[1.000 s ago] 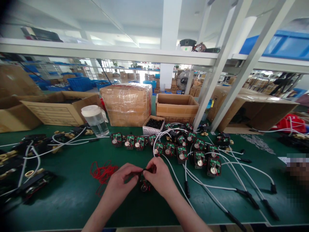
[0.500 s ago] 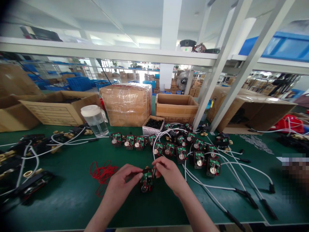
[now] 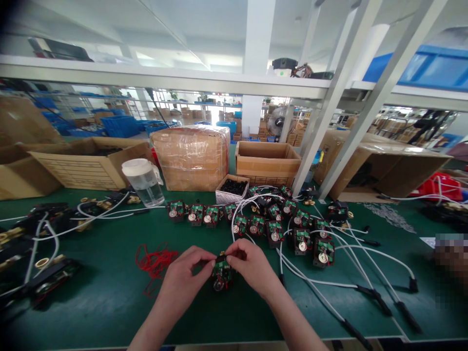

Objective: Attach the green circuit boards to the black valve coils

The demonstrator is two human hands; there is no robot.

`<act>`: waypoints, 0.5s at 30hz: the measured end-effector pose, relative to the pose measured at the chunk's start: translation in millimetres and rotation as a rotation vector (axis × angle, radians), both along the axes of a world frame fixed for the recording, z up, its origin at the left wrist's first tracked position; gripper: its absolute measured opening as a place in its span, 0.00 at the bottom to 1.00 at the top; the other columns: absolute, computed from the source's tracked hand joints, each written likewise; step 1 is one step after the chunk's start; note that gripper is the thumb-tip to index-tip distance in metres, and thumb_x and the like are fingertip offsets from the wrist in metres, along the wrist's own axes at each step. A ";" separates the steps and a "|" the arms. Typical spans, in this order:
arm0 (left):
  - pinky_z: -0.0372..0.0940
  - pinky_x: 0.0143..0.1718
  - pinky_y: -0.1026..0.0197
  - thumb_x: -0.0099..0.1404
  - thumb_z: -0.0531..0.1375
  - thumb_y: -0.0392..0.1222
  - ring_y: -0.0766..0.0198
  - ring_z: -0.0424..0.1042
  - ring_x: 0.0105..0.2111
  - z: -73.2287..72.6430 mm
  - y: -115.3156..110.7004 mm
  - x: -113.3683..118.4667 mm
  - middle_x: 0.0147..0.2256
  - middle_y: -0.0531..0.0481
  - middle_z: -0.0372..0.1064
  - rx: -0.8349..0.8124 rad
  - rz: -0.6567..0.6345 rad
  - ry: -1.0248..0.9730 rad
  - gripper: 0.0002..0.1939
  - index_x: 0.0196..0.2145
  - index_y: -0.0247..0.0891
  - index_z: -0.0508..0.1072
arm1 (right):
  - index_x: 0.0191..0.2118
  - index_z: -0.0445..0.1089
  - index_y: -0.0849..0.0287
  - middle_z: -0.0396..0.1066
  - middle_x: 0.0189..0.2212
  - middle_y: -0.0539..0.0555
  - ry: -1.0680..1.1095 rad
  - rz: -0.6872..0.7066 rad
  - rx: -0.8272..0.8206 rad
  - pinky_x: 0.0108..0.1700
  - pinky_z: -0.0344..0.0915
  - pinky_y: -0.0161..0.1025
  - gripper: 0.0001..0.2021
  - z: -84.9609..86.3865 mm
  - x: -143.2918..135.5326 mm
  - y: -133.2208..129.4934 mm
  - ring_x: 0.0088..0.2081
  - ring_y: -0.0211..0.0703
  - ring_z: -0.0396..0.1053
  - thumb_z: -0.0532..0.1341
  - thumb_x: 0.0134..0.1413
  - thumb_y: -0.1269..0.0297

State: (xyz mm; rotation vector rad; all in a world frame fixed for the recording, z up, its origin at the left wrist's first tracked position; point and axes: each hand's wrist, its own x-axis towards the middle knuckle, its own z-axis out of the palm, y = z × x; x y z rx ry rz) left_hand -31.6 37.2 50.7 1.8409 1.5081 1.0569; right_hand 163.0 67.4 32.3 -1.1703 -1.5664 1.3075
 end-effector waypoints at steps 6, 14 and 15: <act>0.69 0.37 0.59 0.61 0.61 0.38 0.61 0.75 0.33 0.8 1.3 -1.4 0.32 0.51 0.74 0.008 -0.022 0.019 0.05 0.32 0.42 0.78 | 0.30 0.72 0.57 0.67 0.29 0.48 -0.136 -0.063 0.150 0.33 0.60 0.36 0.01 8.4 -5.6 -2.0 0.30 0.39 0.65 0.64 0.52 0.67; 0.68 0.38 0.59 0.64 0.60 0.40 0.60 0.75 0.34 0.1 3.0 0.4 0.32 0.51 0.74 -0.018 -0.005 0.024 0.08 0.29 0.43 0.78 | 0.40 0.73 0.56 0.68 0.31 0.49 -0.160 -0.093 0.140 0.35 0.65 0.38 0.06 -2.9 4.4 -12.8 0.32 0.41 0.68 0.60 0.59 0.65; 0.68 0.38 0.59 0.64 0.59 0.41 0.60 0.75 0.34 -0.3 2.5 -0.2 0.32 0.51 0.74 -0.020 -0.009 0.023 0.08 0.30 0.43 0.78 | 0.40 0.73 0.56 0.69 0.33 0.50 -0.182 -0.104 0.153 0.36 0.65 0.38 0.06 -3.3 3.8 -14.9 0.33 0.42 0.68 0.62 0.57 0.66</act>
